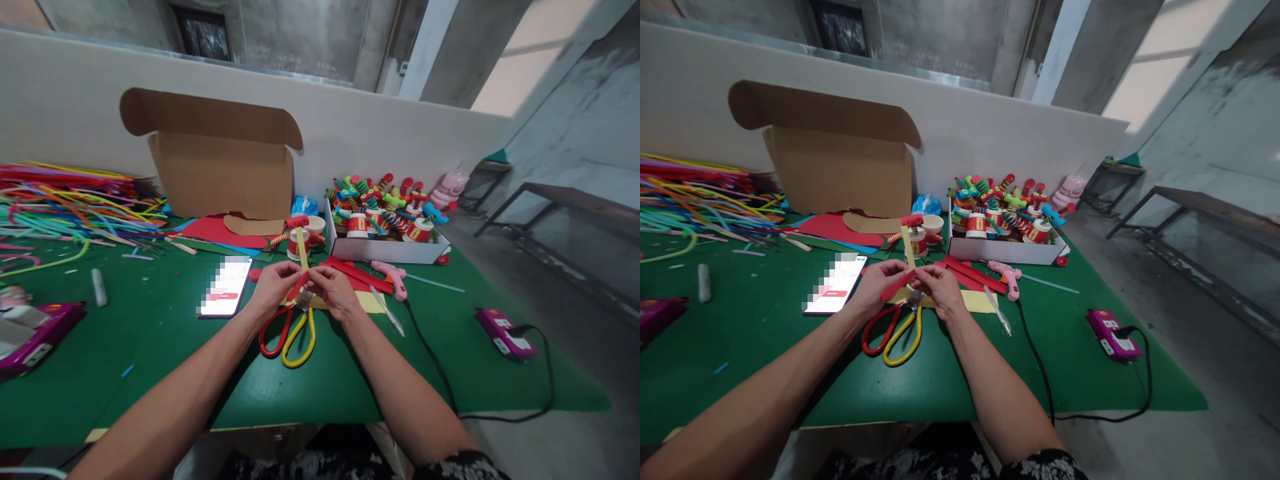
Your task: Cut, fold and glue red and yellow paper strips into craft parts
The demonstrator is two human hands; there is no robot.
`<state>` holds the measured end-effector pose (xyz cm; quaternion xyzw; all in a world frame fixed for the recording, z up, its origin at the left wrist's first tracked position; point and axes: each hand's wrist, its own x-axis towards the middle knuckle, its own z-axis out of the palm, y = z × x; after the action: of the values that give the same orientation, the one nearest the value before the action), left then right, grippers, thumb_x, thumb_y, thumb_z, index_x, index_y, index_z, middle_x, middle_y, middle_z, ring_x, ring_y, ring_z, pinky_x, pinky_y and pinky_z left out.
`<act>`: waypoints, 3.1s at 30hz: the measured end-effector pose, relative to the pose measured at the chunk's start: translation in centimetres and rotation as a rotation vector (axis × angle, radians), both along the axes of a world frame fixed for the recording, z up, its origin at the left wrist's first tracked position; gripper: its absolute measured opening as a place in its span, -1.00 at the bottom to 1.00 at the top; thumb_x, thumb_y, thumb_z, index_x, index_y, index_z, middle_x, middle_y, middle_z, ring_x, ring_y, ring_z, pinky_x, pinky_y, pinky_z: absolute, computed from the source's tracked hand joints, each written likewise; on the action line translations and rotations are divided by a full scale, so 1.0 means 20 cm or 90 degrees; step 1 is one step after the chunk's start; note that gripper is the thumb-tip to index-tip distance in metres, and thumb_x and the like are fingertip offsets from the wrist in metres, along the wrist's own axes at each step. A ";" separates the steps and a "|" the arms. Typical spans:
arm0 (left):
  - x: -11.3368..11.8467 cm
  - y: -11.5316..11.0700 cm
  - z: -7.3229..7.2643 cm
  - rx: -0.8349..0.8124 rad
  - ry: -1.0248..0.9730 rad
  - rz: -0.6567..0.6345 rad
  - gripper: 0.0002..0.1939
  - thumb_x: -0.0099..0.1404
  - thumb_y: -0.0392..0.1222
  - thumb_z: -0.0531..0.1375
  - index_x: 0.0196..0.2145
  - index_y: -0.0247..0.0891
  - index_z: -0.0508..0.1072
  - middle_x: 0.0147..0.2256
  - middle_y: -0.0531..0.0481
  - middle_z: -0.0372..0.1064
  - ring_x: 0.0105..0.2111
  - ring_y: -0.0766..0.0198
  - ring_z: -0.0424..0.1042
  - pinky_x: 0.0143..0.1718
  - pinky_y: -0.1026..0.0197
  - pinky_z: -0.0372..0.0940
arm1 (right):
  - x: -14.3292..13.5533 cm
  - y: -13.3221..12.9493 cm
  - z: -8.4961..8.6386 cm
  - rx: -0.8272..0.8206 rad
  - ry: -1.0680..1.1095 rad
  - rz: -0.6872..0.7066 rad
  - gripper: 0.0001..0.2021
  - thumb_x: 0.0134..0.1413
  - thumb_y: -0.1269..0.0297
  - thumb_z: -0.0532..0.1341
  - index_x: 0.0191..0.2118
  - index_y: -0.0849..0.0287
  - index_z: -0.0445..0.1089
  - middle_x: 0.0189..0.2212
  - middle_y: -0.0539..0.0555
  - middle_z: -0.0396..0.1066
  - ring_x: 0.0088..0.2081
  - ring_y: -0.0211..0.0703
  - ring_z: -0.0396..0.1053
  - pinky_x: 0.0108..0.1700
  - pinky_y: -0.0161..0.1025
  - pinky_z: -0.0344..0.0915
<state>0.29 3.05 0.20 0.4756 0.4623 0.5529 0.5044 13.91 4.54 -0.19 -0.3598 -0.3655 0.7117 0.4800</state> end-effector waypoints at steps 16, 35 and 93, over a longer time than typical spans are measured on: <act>-0.01 0.01 -0.02 0.006 0.029 0.004 -0.74 -0.09 -0.08 0.33 -0.50 -0.32 0.47 -0.53 0.01 0.40 -0.55 0.34 0.31 -0.49 0.31 0.19 | -0.01 0.01 -0.01 0.120 -0.117 -0.071 -0.74 -0.34 0.17 0.38 -0.49 0.23 0.43 -0.61 -0.03 0.41 -0.56 -0.32 0.33 -0.39 -0.31 0.32; -0.01 0.02 -0.02 -0.014 -0.019 0.032 -0.64 -0.09 0.01 0.34 -0.44 -0.36 0.49 -0.48 -0.05 0.44 -0.48 0.25 0.37 -0.41 0.24 0.24 | -0.04 -0.02 0.00 0.080 -0.078 -0.058 -0.69 -0.39 0.15 0.40 -0.49 0.22 0.38 -0.59 -0.03 0.41 -0.54 -0.31 0.37 -0.34 -0.29 0.34; -0.02 0.04 -0.05 -0.005 -0.005 -0.018 -0.70 0.00 0.01 0.28 -0.52 -0.32 0.40 -0.57 0.06 0.31 -0.56 0.38 0.25 -0.50 0.32 0.13 | -0.03 -0.01 0.00 0.061 -0.110 -0.070 -0.79 -0.38 0.25 0.39 -0.55 0.25 0.44 -0.61 0.00 0.42 -0.56 -0.30 0.34 -0.37 -0.29 0.33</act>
<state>-0.06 3.78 -0.77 0.4780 0.4557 0.5459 0.5155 13.36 4.28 -0.17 -0.4160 -0.4191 0.6323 0.5015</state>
